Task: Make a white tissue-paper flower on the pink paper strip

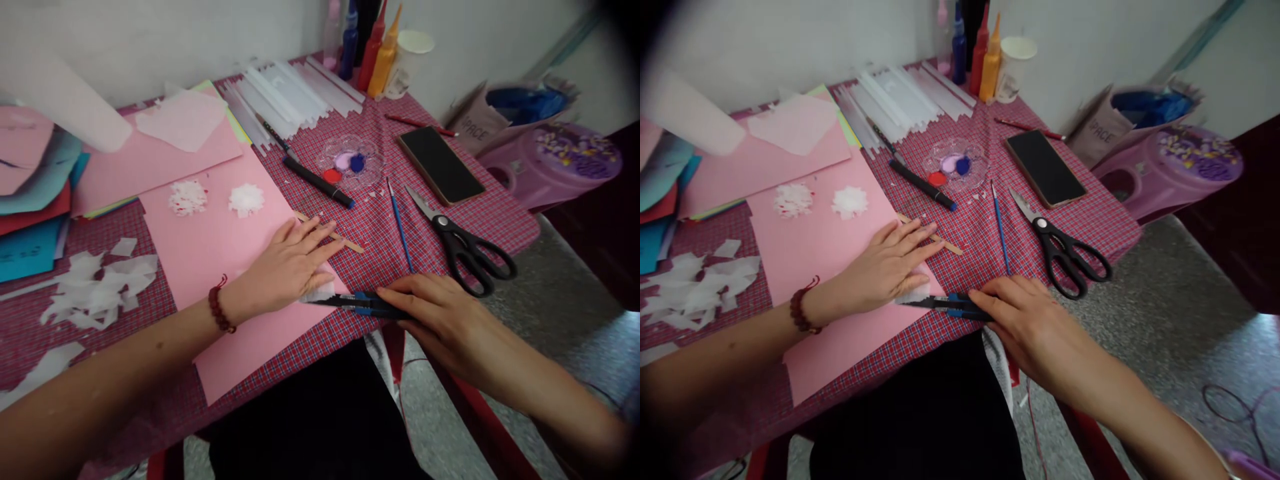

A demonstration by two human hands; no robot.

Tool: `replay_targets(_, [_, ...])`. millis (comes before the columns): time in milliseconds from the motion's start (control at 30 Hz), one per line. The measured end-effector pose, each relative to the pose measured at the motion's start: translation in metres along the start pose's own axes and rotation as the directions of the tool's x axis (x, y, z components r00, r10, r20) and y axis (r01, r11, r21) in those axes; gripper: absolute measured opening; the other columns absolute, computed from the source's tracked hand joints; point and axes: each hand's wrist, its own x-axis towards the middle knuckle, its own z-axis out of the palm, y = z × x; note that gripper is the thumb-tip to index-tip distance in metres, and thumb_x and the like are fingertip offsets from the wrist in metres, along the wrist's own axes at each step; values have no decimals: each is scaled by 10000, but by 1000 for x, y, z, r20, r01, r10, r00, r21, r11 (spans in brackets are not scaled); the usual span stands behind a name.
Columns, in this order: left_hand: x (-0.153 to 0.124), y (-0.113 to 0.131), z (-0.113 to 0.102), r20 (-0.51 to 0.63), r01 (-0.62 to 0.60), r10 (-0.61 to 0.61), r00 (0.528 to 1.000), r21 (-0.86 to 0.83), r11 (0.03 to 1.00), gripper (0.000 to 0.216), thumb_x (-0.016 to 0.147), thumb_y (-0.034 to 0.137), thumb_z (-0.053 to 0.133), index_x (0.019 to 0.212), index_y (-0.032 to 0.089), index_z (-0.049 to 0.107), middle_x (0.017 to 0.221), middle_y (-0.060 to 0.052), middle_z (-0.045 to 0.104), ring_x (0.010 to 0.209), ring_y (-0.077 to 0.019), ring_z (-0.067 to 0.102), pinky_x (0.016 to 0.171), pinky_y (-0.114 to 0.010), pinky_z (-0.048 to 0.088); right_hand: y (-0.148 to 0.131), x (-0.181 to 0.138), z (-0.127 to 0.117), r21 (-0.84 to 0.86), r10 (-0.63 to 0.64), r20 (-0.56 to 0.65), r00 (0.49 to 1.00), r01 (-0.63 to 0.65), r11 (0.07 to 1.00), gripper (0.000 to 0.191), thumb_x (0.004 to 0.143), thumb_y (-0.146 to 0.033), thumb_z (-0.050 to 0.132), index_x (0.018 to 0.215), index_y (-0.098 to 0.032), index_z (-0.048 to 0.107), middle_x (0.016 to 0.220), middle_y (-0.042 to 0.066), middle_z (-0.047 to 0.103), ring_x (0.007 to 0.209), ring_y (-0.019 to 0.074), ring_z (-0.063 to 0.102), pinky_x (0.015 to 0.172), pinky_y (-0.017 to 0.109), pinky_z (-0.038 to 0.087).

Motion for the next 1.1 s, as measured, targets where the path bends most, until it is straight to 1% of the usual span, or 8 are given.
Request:
replay_targets(133, [0, -4, -13, 21, -2, 4, 1000, -93, 996, 543, 936, 504, 275, 1406, 233, 300, 1476, -82, 339, 1368, -253, 253, 1100, -483, 211, 1, -1, 1, 6, 17, -1, 1000, -17, 1000, 330, 901, -184, 483, 1224, -166, 552, 1072, 117, 602, 956, 225, 572, 823, 404, 486])
replay_targets(200, [-3, -10, -22, 44, -17, 24, 999, -154, 988, 575, 944, 508, 213, 1422, 193, 265, 1477, -99, 336, 1372, -221, 255, 1116, -439, 206, 2, -2, 2, 4, 27, -3, 1000, -27, 1000, 343, 897, -186, 489, 1234, -174, 547, 1087, 116, 602, 968, 229, 572, 832, 409, 485])
replay_targets(267, [-7, -19, -26, 67, -47, 58, 996, -157, 987, 604, 940, 521, 215, 1430, 169, 247, 1485, -114, 317, 1376, -210, 249, 1127, -421, 182, 3, -3, 2, 3, 30, -14, 999, -30, 1000, 346, 895, -181, 486, 1236, -179, 548, 1096, 116, 602, 971, 229, 575, 834, 410, 485])
replay_targets(400, [-17, -35, -21, 122, -102, 105, 987, -35, 994, 633, 902, 566, 322, 1418, 201, 289, 1512, -104, 256, 1394, -245, 192, 1130, -467, 123, 4, -4, 2, -8, 32, -17, 999, -32, 999, 354, 889, -168, 491, 1239, -176, 542, 1107, 116, 593, 979, 235, 571, 835, 413, 481])
replay_targets(567, [-20, -37, -15, 118, -120, 115, 986, 34, 992, 599, 898, 551, 356, 1400, 225, 336, 1514, -86, 255, 1399, -248, 174, 1129, -468, 125, 3, 1, 3, -24, 26, -1, 1000, -26, 999, 355, 889, -156, 494, 1242, -172, 526, 1123, 114, 578, 1002, 239, 549, 859, 429, 462])
replay_targets(800, [-20, -36, -15, 86, -130, 127, 988, 36, 991, 619, 891, 578, 339, 1384, 205, 367, 1506, -103, 273, 1393, -252, 196, 1124, -465, 127, 10, 0, -2, -22, 34, 41, 999, -34, 999, 403, 874, -160, 519, 1274, -194, 498, 1165, 106, 559, 1059, 241, 536, 898, 425, 455])
replay_targets(933, [-20, -37, -14, 62, -138, 138, 989, 2, 990, 623, 877, 605, 341, 1374, 231, 379, 1502, -91, 287, 1387, -247, 212, 1119, -455, 141, 10, 3, -4, -32, 25, 30, 999, -24, 999, 375, 875, -159, 509, 1248, -187, 518, 1134, 118, 579, 1035, 250, 559, 872, 437, 475])
replay_targets(1100, [-20, -38, -12, 35, -130, 132, 991, -51, 990, 611, 861, 627, 350, 1343, 257, 420, 1501, -72, 296, 1383, -247, 224, 1119, -449, 139, 9, 9, -3, -28, 29, 43, 999, -28, 999, 390, 856, -148, 522, 1243, -191, 527, 1145, 114, 585, 1029, 253, 566, 876, 442, 474])
